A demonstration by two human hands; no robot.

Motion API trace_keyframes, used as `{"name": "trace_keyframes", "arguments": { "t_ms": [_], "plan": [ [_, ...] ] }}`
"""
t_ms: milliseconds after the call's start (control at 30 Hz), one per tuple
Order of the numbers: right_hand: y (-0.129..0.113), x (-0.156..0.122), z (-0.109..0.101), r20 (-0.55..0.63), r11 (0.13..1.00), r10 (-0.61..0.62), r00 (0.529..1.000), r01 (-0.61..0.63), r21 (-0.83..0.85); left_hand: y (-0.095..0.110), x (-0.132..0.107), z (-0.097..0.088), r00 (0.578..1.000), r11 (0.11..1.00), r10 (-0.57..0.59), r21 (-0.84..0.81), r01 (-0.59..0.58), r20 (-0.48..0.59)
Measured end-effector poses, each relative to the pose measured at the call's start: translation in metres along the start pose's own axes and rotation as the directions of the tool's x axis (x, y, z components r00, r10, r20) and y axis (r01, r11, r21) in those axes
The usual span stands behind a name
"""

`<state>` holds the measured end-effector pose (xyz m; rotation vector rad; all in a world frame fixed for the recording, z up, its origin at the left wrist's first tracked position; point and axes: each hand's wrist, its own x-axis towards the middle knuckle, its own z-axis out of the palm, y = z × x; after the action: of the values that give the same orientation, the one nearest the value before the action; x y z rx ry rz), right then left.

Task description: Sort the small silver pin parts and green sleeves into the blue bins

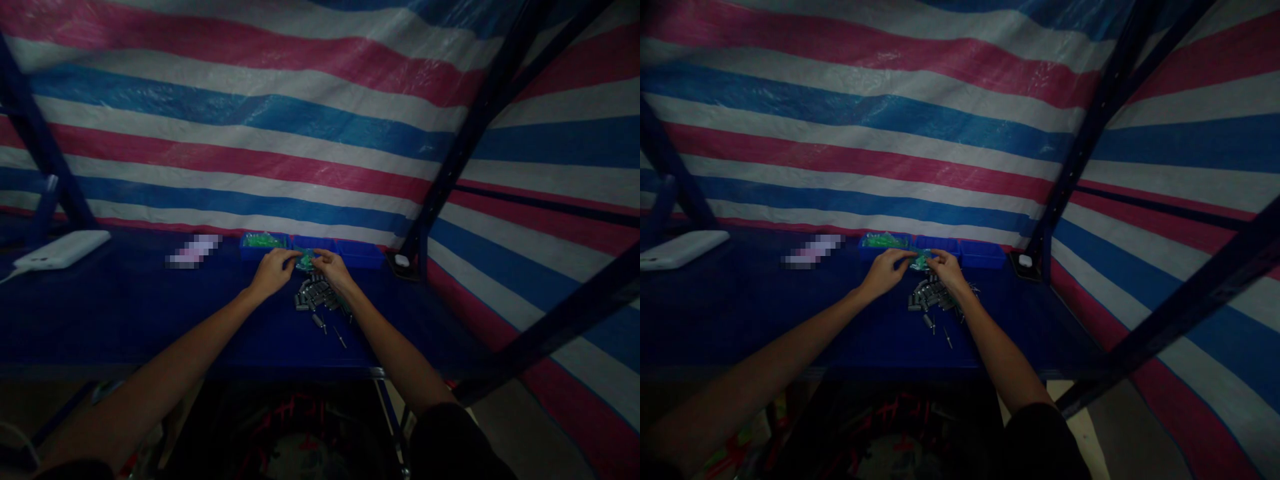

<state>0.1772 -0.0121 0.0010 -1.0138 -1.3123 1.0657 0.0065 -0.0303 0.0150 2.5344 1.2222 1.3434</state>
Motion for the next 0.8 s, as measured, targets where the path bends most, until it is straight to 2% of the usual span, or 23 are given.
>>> {"name": "trace_keyframes", "arguments": {
  "t_ms": [100, 233, 333, 400, 500, 667, 800],
  "plan": [
    [0.000, 0.001, 0.000, -0.016, 1.000, -0.016, 1.000, 0.016, 0.012, 0.003, 0.001, -0.001, 0.990, 0.988, -0.133, -0.066, 0.136, 0.056],
    [-0.004, 0.001, -0.003, -0.023, 0.997, -0.062, 0.998, 0.061, -0.045, -0.002, 0.004, -0.002, 0.962, 0.938, -0.271, -0.217, 0.271, 0.029],
    [-0.005, 0.000, -0.006, -0.037, 0.980, -0.157, 0.987, 0.151, -0.125, -0.010, 0.006, 0.001, 0.928, 0.869, -0.371, -0.339, 0.360, 0.033],
    [-0.004, -0.001, -0.007, -0.023, 0.953, -0.243, 0.970, 0.234, -0.194, -0.014, 0.006, 0.004, 0.902, 0.810, -0.422, -0.411, 0.419, 0.088],
    [-0.003, -0.004, -0.006, 0.020, 0.859, -0.385, 0.923, 0.367, -0.356, -0.014, 0.005, 0.007, 0.862, 0.729, -0.470, -0.468, 0.500, 0.190],
    [-0.013, -0.016, 0.003, 0.135, 0.627, -0.557, 0.820, 0.521, -0.579, -0.002, 0.002, 0.008, 0.815, 0.648, -0.479, -0.495, 0.579, 0.326],
    [-0.022, -0.022, 0.009, 0.136, 0.570, -0.587, 0.798, 0.527, -0.631, 0.002, -0.001, 0.009, 0.806, 0.580, -0.443, -0.559, 0.592, 0.393]
  ]
}}
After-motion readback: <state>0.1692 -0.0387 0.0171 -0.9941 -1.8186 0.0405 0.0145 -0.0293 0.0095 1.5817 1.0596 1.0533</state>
